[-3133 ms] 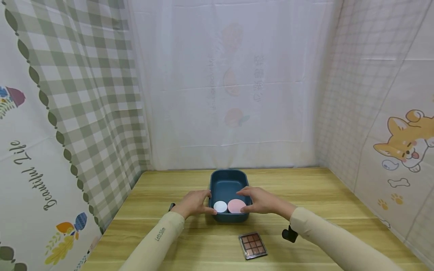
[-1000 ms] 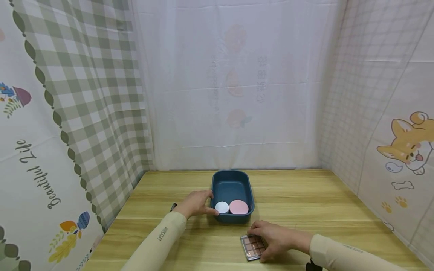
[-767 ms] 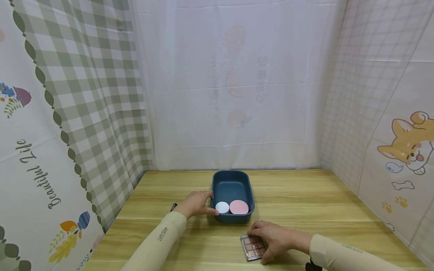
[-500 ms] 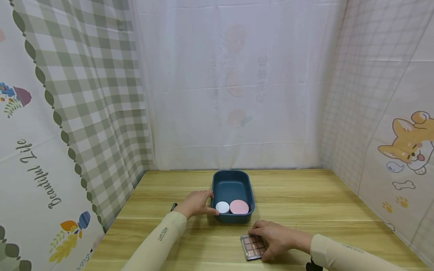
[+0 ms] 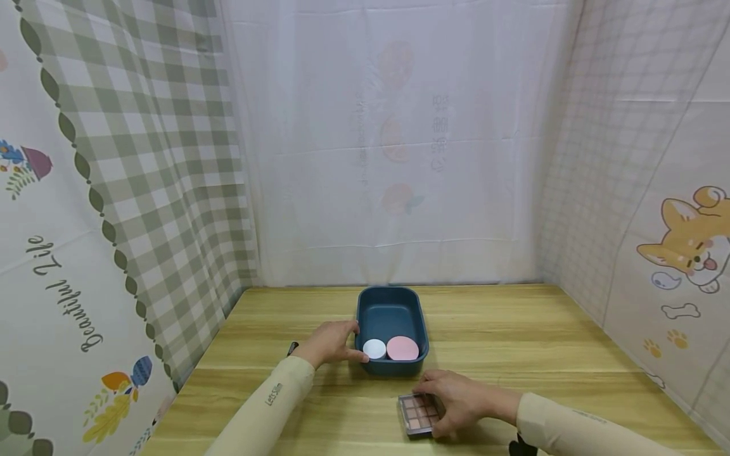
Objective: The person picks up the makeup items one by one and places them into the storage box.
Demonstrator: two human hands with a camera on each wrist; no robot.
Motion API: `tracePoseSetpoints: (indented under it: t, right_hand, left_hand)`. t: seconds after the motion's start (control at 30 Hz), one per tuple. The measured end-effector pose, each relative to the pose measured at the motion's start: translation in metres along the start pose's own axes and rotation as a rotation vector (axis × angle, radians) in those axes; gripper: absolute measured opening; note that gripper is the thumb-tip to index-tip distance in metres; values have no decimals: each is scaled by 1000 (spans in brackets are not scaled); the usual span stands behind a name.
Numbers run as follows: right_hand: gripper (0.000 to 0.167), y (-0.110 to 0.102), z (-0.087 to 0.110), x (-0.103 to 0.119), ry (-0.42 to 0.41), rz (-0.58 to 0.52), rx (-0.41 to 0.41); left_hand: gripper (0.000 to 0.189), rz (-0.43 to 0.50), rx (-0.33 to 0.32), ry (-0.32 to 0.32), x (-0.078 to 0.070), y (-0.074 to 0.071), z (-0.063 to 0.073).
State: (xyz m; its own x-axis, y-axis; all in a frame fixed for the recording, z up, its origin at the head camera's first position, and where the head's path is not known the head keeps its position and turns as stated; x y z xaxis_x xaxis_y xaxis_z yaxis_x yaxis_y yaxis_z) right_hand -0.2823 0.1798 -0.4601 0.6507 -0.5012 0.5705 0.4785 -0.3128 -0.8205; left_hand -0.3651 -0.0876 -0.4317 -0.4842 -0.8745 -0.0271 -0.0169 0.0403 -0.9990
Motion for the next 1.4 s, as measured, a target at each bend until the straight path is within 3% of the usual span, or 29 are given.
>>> tracePoseSetpoints:
  t: [0.43,0.83,1.4]
  right_hand:
    - [64,-13,-7,20,-71,84,-75]
    - [67,-32,-12,24,-120,48,-144]
    - [67,-53,-22,23,-62,99,-188]
  left_hand:
    - [70,10,5,-9,0,1,0]
    - [70,6,4,-6,-2,-2,1]
    - [69,-7,-9,18,-1,-1,2]
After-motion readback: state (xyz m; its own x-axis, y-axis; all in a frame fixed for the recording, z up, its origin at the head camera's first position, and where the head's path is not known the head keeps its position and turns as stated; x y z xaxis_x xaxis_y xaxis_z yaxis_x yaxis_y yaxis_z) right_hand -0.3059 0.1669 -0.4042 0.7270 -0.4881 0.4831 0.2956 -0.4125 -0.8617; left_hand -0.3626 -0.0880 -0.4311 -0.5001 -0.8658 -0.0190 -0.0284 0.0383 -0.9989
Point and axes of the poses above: each hand's wrist, its own z-axis away from the middle knuckle, its own y-axis out of the palm, x = y × z, the point moved 3 cm from there along -z, towards the middle knuckle, and after that the axes turned 13 degrees about -z, right-handed, at the moved point
